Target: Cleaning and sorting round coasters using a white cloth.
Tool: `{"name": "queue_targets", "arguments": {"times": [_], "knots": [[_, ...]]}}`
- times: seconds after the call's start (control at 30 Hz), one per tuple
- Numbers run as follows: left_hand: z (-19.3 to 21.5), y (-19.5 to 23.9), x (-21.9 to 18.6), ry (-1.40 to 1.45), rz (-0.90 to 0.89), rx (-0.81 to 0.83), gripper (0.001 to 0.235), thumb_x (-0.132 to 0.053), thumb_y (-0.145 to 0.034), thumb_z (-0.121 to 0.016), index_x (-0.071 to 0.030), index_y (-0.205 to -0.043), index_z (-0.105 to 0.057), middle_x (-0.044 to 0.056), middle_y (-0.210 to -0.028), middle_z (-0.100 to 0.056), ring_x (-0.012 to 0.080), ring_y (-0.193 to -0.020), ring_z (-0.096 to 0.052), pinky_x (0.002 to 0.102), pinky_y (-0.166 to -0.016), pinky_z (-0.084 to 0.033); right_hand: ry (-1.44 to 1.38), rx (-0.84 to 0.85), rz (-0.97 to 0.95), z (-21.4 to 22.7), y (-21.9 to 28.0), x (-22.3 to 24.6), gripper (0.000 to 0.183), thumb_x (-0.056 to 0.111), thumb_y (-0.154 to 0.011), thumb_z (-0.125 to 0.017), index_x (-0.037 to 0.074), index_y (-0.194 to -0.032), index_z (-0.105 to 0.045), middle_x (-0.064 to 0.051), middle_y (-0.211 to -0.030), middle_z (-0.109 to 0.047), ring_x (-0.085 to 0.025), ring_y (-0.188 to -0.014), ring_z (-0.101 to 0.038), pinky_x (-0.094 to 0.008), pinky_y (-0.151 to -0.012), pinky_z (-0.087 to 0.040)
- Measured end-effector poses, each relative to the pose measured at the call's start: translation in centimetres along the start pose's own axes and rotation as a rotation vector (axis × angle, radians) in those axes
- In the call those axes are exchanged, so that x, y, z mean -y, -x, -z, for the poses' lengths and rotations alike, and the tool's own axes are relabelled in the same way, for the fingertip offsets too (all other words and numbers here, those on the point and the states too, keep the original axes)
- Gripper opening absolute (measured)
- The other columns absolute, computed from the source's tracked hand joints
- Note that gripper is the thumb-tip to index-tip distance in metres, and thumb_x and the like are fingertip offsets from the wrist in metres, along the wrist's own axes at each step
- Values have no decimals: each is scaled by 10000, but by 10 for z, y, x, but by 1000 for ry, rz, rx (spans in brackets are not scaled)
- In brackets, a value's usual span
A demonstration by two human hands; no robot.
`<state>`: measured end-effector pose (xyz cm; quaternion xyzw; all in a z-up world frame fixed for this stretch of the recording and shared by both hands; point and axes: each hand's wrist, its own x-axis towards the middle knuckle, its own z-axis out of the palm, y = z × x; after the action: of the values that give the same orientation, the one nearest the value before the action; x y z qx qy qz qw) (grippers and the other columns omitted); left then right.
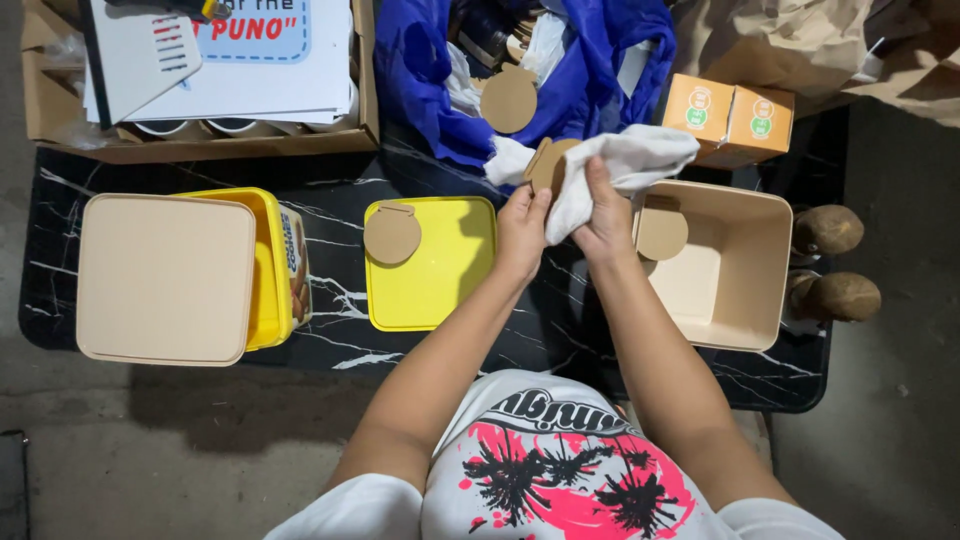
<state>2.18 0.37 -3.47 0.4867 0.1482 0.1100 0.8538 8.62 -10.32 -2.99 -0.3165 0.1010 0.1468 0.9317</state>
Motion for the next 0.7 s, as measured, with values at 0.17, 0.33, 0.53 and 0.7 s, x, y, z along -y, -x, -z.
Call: {"name": "queue_targets", "arguments": {"times": [0.17, 0.33, 0.53, 0.7], "knots": [[-6, 8, 1, 350, 68, 28, 204, -163, -1075, -543, -7, -1173, -629, 75, -1089, -695, 131, -920, -671, 291, -832, -554, -116, -19, -25, 0, 0, -2, 334, 216, -979, -696, 37, -1249, -614, -105, -1174, -710, -256, -1097, -699, -444, -1010, -579], [-10, -7, 13, 416, -72, -74, 165, -153, -1159, -575, 4, -1161, -626, 65, -1065, -662, 127, -894, -608, 296, -800, -512, 4, -66, -3, -7, 23, -17, 389, 296, -1005, -668, 54, -1305, -613, -97, -1208, -689, -245, -1090, -682, -419, -968, -565], [-9, 16, -36, -671, -136, -83, 198, -215, -1037, -640, -17, -1038, -628, 211, -822, -685, 311, -701, -669, 396, -685, -536, 292, -46, 211, -38, 28, 31, 331, 216, -1024, -624, 43, -1306, -639, -69, -1220, -711, -202, -1094, -701, -361, -955, -588], [7, 14, -46, -932, -368, 184, 177, -131, -1010, -578, -43, -1157, -621, 233, -953, -701, 474, -933, -649, 490, -727, -493, 1199, 279, 482, -42, 38, 46, 339, 87, -906, -815, 0, -1210, -695, -59, -1111, -727, -157, -992, -675, -314, -878, -546]]}}
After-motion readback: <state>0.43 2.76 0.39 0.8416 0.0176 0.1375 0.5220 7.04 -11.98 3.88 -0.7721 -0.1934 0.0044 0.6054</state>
